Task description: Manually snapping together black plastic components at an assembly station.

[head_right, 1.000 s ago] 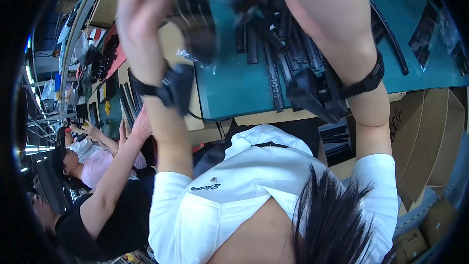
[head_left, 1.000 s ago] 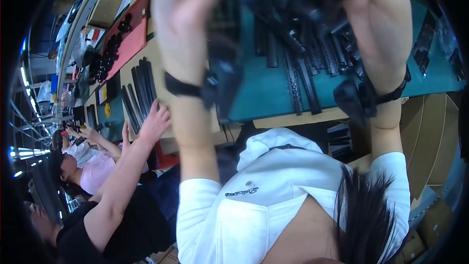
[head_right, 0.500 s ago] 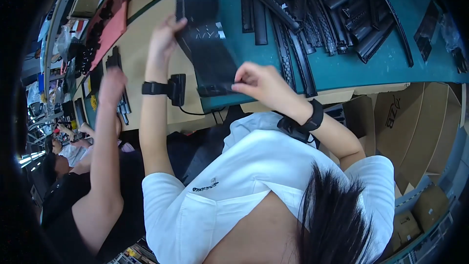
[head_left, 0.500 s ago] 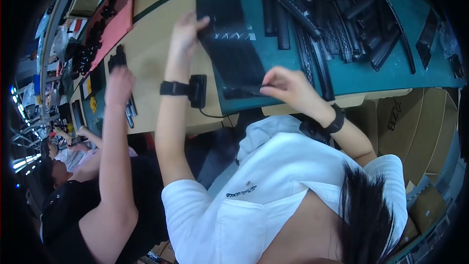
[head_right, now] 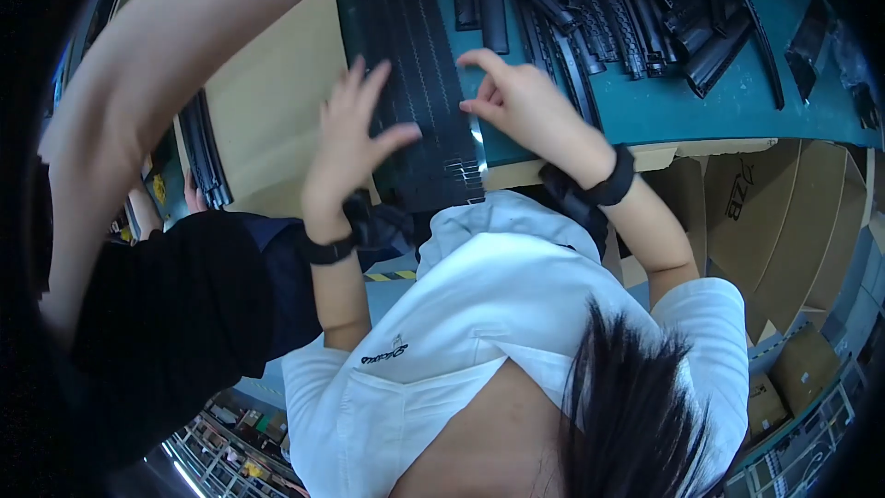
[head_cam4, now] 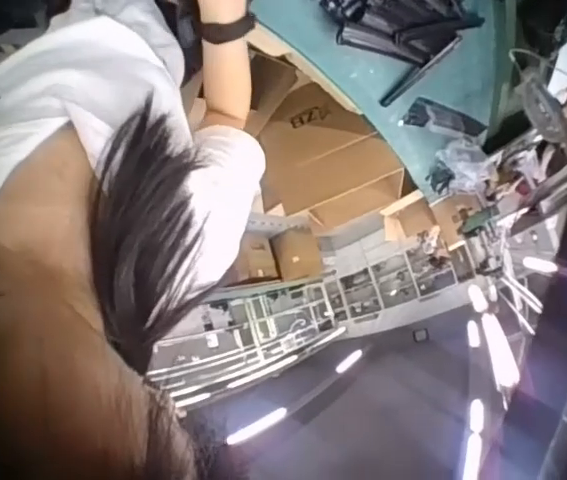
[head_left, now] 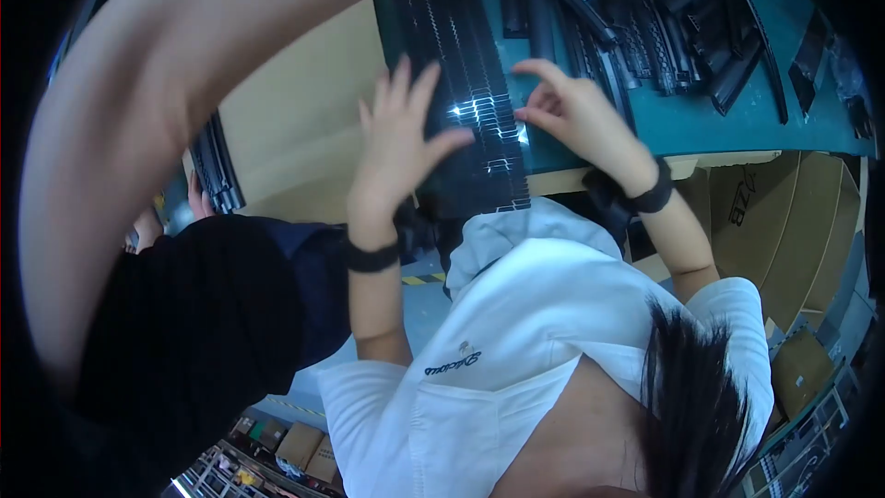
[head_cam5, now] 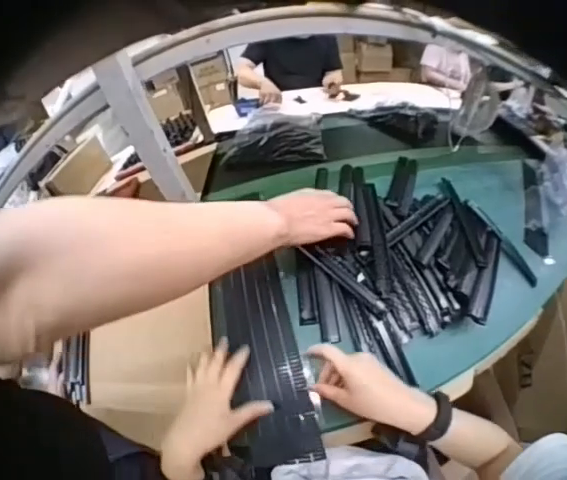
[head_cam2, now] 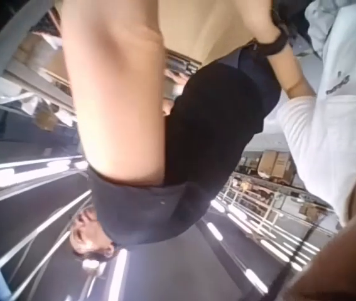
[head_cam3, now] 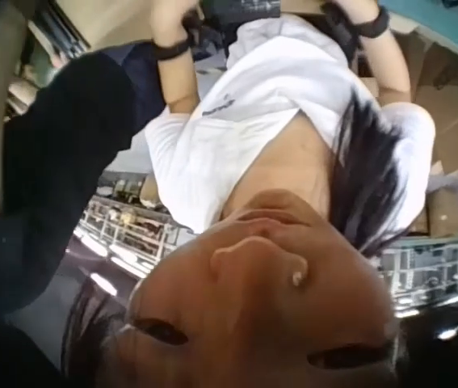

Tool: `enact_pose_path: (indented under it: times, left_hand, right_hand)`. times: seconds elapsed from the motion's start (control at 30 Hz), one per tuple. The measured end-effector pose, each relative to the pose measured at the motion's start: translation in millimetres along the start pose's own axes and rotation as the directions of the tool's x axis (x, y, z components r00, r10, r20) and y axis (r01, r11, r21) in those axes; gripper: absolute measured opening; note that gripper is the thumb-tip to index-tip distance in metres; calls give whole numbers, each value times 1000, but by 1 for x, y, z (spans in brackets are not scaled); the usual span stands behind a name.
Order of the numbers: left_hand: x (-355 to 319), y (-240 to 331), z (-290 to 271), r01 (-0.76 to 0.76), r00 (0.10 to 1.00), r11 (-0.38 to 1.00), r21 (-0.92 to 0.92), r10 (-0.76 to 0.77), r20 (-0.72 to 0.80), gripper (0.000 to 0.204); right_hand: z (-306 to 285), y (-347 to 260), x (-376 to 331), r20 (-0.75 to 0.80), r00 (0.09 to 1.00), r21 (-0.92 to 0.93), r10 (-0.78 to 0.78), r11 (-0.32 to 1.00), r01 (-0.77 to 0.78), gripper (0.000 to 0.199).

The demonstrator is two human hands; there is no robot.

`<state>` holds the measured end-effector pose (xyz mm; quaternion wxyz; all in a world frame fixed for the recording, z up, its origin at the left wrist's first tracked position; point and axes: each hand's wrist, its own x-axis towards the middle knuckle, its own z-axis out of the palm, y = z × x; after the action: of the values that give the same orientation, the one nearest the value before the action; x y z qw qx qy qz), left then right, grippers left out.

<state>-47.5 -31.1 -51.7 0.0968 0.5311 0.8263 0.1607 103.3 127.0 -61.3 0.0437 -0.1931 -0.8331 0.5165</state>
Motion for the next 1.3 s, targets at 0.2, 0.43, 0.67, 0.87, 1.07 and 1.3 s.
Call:
enact_pose_path:
  times: [0.2,0.43,0.67,0.87,1.07,1.3]
  left_hand:
    - [-14,9,23,93,983,967,239,-127,131,85]
    - [12,7,22,109,983,969,221,-139,121,82]
    - [6,18,26,128,988,960,248,-145,52,73]
    - [-2,30,22,156,987,969,192,-160,3,62]
    - [-19,31,18,223,974,963,152,-225,0,62]
    - [9,59,-10,43,996,989,-140,-53,-71,61]
  right_hand:
    - [-97,-21,-6,-166,982,-517,-90,856,-9,32]
    - [-158,12,-24,-363,924,-595,122,732,-330,37]
    - [-154,11,39,-381,895,-592,229,684,-427,47]
    - [-158,-7,94,-542,787,-543,294,592,-596,37]
    - [-175,101,129,-683,730,-615,-19,555,-560,40]
    - [-163,59,63,-602,798,-78,-15,996,-40,36]
